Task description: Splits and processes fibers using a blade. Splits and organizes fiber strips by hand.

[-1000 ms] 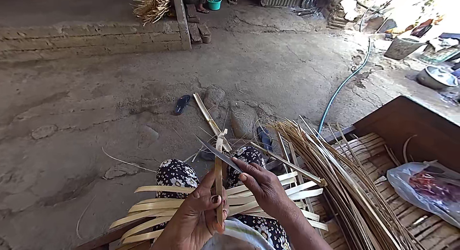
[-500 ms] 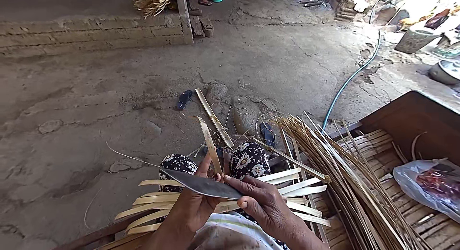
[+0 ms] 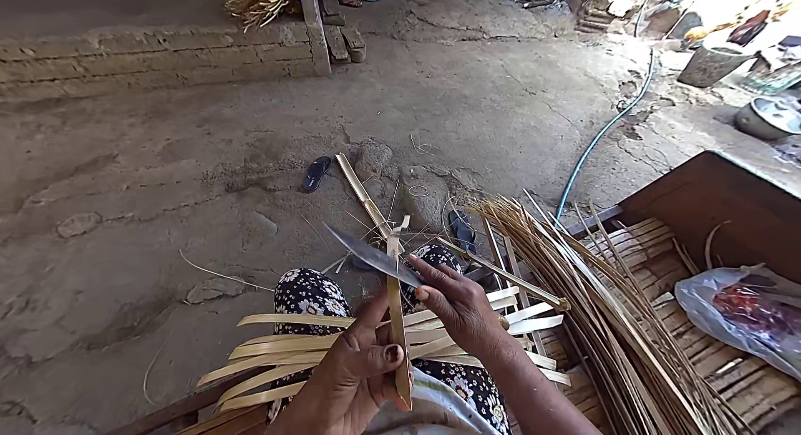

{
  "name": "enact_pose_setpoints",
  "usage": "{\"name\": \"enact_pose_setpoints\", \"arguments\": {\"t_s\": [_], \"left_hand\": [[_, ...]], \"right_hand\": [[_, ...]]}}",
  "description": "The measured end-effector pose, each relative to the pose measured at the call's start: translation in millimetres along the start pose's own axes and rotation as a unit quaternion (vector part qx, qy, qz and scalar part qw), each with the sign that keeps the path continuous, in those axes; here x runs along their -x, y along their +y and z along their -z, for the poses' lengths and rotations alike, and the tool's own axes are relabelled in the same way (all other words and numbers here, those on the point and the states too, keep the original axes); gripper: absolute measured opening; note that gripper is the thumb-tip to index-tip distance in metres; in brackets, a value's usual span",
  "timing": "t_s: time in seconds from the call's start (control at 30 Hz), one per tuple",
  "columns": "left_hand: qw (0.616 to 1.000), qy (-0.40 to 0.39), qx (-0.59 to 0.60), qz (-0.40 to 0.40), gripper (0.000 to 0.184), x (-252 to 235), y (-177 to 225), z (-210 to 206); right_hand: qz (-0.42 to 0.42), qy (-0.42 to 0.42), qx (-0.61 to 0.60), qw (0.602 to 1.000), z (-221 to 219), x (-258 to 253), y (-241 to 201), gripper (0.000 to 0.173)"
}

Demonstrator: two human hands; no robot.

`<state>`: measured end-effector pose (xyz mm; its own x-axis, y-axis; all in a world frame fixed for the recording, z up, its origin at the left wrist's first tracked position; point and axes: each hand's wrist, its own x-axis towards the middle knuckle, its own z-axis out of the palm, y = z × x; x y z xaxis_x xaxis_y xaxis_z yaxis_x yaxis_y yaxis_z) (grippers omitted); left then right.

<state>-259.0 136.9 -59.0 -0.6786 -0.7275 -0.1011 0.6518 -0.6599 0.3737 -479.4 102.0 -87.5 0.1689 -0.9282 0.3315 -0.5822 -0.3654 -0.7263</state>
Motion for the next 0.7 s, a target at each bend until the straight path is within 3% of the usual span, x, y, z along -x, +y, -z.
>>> {"name": "enact_pose_setpoints", "arguments": {"t_s": [0.23,0.33,0.37,0.4,0.43,0.47,0.53,0.6,0.7], "left_hand": [[0.997,-0.030,-0.029,0.065,0.090,6,-5,-7],[0.990,-0.021,-0.136,-0.002,0.071,-1,1,-4],[0.968,0.000,-0.240,-0.068,0.060,-9,7,3],[0.920,0.043,-0.359,-0.147,0.051,-22,14,14],[0.847,0.089,-0.476,-0.219,0.044,-37,23,28],[0.772,0.123,-0.566,-0.261,0.045,-52,33,42],[0.679,0.151,-0.663,-0.276,0.051,-73,47,60],[0.644,0.150,-0.693,-0.287,0.043,-84,50,65],[0.665,0.115,-0.646,-0.356,0.020,-91,44,69]], "right_hand": [[-0.108,-0.053,0.029,0.992,8,-24,14,0.064],[-0.161,-0.070,-0.037,0.984,12,-30,14,0.058],[-0.177,-0.075,-0.075,0.978,14,-31,11,0.054],[-0.191,-0.079,-0.126,0.970,15,-33,7,0.049],[-0.204,-0.080,-0.183,0.958,16,-34,1,0.045],[-0.216,-0.083,-0.235,0.944,16,-36,-4,0.043],[-0.230,-0.093,-0.298,0.922,18,-38,-15,0.043],[-0.227,-0.103,-0.337,0.908,21,-38,-22,0.043],[-0.222,-0.113,-0.378,0.892,24,-36,-28,0.043]]}}
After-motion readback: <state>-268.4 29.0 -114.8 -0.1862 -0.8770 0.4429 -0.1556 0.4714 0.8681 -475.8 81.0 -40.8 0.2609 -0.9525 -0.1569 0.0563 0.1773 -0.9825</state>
